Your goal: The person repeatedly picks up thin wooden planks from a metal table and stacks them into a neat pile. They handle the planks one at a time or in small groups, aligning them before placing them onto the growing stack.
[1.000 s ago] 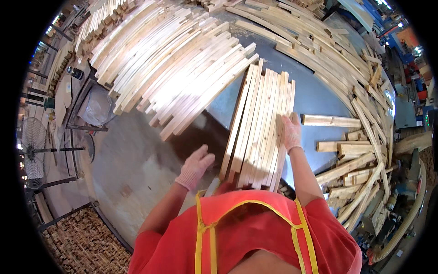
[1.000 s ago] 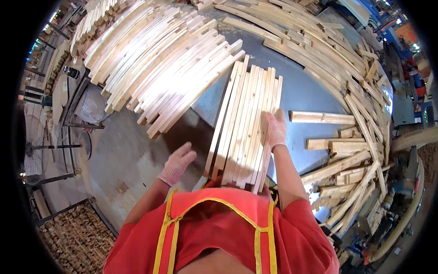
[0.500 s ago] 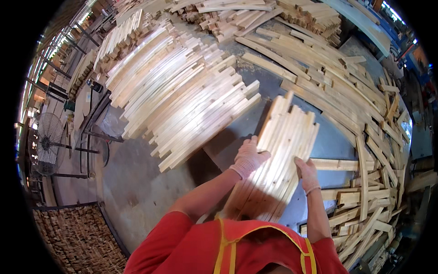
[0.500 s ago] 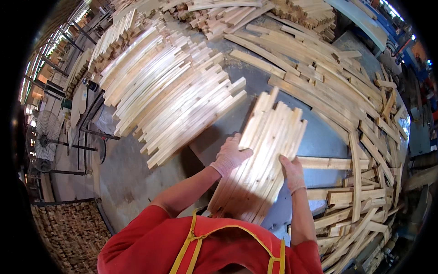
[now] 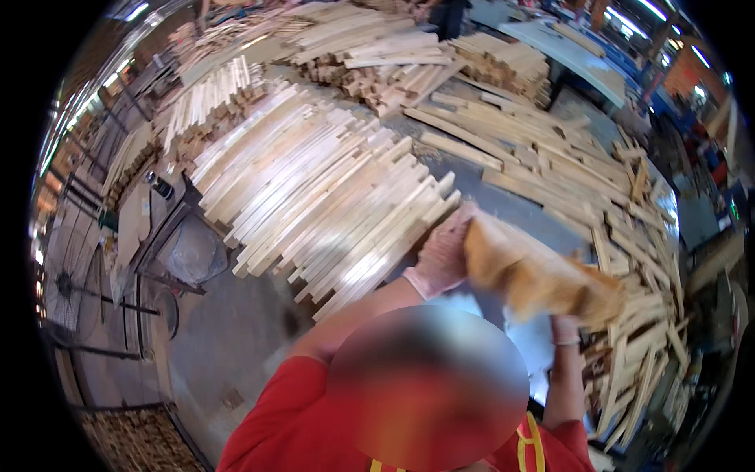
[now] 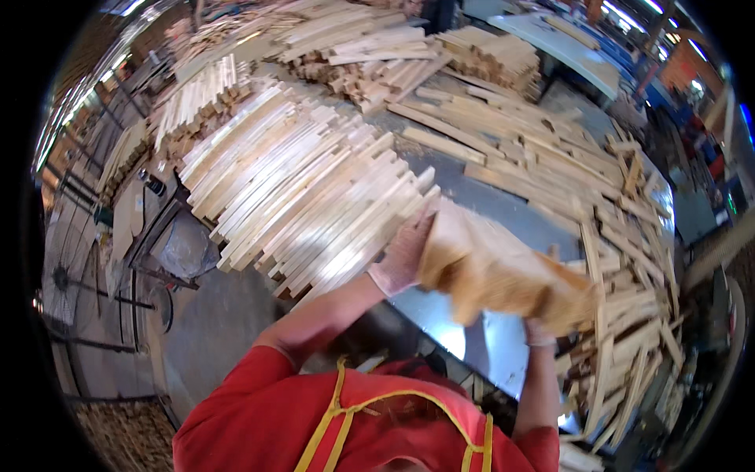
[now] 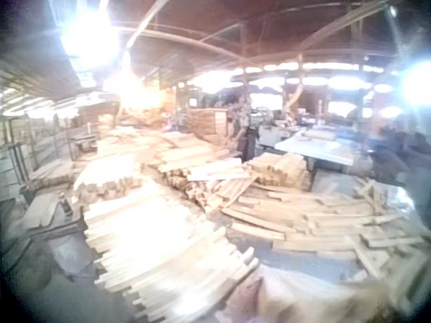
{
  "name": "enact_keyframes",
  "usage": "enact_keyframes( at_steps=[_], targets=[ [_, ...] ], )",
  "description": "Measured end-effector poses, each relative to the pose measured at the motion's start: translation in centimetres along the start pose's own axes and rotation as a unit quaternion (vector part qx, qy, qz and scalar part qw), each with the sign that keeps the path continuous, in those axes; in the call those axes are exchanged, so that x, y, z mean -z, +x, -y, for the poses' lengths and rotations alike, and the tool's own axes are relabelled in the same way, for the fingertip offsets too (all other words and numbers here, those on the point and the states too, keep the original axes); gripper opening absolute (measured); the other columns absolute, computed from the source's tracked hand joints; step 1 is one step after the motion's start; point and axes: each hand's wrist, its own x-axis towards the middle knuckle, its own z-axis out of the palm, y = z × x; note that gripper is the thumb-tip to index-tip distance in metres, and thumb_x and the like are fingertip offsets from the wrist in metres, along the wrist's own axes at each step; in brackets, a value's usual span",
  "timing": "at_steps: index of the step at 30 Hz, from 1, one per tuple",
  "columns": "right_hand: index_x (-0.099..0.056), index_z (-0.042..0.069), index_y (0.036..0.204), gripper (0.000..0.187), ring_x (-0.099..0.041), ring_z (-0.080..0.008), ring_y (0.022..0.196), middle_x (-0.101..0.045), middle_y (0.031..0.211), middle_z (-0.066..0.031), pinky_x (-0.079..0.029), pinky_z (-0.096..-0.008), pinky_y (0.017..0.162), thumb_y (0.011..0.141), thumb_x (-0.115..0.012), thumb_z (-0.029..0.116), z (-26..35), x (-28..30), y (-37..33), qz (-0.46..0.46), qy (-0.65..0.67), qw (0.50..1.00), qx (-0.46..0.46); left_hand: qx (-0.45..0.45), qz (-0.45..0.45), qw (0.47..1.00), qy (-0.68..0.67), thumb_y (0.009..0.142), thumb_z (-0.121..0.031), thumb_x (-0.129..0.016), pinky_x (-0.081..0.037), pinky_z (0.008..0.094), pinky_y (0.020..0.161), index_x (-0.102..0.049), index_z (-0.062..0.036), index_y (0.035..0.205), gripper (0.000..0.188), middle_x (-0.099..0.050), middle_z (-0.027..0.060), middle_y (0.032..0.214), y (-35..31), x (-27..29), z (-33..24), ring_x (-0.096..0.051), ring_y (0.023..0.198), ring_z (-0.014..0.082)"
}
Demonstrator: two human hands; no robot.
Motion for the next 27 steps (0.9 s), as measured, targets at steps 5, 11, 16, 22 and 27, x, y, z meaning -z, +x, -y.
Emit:
enact_keyframes(
  at_steps=[5, 11, 16, 22, 27],
  targets=[
    [-0.038, -0.003, 0.157, 0.08, -0.057, -0.0411, 0.133, -0.055, 0.145, -0.0274, -0.049, -0.0472, 0.114, 0.093, -0.075, 0.029, 5.5, -10.8, -6.7, 0.091, 0.006, 0.996, -0.025, -0.024, 0.268, 0.94, 0.209, 0.1, -0.02, -0.053, -0.041, 0.0387, 0.117, -0.032, -0.0003, 0.165, 0.071, -0.043, 0.0159, 0.166, -11.4, 1.7, 7.7, -0.047, 0.147, 0.0278],
    [-0.046, -0.008, 0.139, 0.06, -0.059, -0.0521, 0.127, -0.06, 0.137, -0.0317, -0.052, -0.0525, 0.108, 0.087, -0.066, 0.014, 6.9, -17.4, -11.1, 0.224, -0.222, 0.943, -0.109, -0.059, 0.412, 0.855, 0.308, 0.101, -0.016, -0.05, -0.038, 0.0427, 0.122, -0.048, -0.0032, 0.156, 0.057, -0.049, 0.0156, 0.158, -12.1, 4.4, 10.4, -0.044, 0.149, 0.0298],
    [-0.048, -0.007, 0.148, 0.07, -0.062, -0.0421, 0.133, -0.063, 0.144, -0.026, -0.049, -0.0443, 0.113, 0.087, -0.072, 0.016, 7.4, -15.9, -8.3, 0.198, 0.049, 0.942, -0.267, 0.079, 0.373, 0.902, 0.204, 0.095, -0.024, -0.064, -0.039, 0.046, 0.119, -0.056, -0.0062, 0.147, 0.056, -0.049, 0.0136, 0.155, -13.5, 9.4, 7.0, -0.046, 0.145, 0.0323],
    [-0.032, -0.005, 0.166, 0.097, -0.053, -0.0273, 0.146, -0.049, 0.163, -0.0228, -0.042, -0.0334, 0.12, 0.087, -0.084, 0.019, 7.5, -17.8, -7.4, 0.147, 0.38, 0.849, -0.335, 0.062, 0.28, 0.953, 0.099, 0.09, -0.035, -0.072, -0.04, 0.0474, 0.117, -0.058, -0.006, 0.144, 0.063, -0.055, 0.0113, 0.145, -15.9, 7.8, 2.0, -0.05, 0.139, 0.0328],
    [-0.057, 0.002, 0.153, 0.073, -0.063, -0.0336, 0.137, -0.066, 0.146, -0.0234, -0.047, -0.0383, 0.117, 0.096, -0.071, 0.045, 1.5, -15.3, 0.3, 0.185, 0.149, 0.935, -0.262, 0.042, 0.236, 0.964, 0.115, 0.087, -0.035, -0.073, -0.042, 0.0494, 0.113, -0.063, -0.0074, 0.133, 0.055, -0.059, 0.0096, 0.133, -14.1, 0.8, 0.9, -0.054, 0.129, 0.0313]
  ],
)
